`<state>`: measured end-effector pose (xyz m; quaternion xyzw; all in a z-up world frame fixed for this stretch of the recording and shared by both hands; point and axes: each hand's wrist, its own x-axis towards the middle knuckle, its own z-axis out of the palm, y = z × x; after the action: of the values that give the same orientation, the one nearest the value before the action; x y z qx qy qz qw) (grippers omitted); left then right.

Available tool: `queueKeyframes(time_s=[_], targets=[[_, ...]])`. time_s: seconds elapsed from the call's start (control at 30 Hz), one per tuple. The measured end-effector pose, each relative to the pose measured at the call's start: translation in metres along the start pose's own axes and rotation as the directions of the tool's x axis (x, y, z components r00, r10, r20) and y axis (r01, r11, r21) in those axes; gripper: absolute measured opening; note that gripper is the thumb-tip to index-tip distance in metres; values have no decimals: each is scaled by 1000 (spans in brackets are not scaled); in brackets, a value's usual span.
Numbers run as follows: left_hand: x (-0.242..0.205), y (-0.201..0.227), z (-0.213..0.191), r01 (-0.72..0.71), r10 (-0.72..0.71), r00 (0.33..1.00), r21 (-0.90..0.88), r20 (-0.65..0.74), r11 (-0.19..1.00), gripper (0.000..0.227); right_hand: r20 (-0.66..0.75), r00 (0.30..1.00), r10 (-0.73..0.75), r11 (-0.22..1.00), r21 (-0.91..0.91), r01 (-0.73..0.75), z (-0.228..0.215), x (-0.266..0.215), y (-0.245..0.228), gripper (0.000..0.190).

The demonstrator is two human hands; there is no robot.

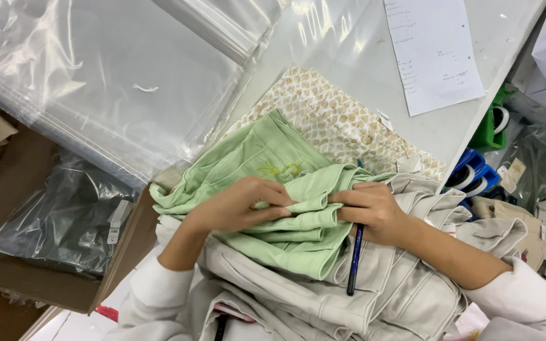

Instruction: The person writes data on a paper form using a pen, handles several pairs of shorts and pants to check their tags, and uses a tagging gun to attach plastic fasteners to the garments.

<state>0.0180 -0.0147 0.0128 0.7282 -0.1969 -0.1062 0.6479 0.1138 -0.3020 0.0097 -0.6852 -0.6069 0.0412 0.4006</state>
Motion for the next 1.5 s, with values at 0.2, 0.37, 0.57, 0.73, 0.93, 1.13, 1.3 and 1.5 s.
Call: queueKeyframes(time_s=[0.2, 0.37, 0.57, 0.73, 0.93, 1.13, 1.3, 1.5], targets=[[25, -65, 11, 101, -111, 993, -193, -45, 976, 27, -1, 1000, 10, 1000, -6, -10, -3, 13, -8, 23], [33, -100, 23, 496, -318, 799, 260, -511, 829, 107, -11, 999, 44, 999, 25, -44, -2, 20, -12, 27], [16, -146, 31, 283, -232, 905, 96, -356, 954, 27, -22, 1000, 21, 999, 29, -20, -4, 23, -13, 31], [12, -38, 19, 67, -61, 993, 60, -100, 996, 23, 3, 1000, -21, 1000, -12, 21, -7, 11, -11, 28], [16, -107, 17, 332, -306, 921, 79, -240, 940, 22, -22, 1000, -9, 1000, 28, 9, -8, 33, -23, 31], [21, -112, 28, 341, -331, 924, 20, -194, 940, 42, -24, 1000, -9, 1000, 16, 10, -9, 30, -23, 36], [30, -91, 8, 128, -87, 983, 261, -161, 957, 14, -55, 998, -17, 1000, 1, 17, -8, 28, -14, 49], [48, -120, -12, 379, -227, 912, 494, -341, 783, 25, 3, 997, -73, 997, -19, 73, -22, 34, 11, 50]])
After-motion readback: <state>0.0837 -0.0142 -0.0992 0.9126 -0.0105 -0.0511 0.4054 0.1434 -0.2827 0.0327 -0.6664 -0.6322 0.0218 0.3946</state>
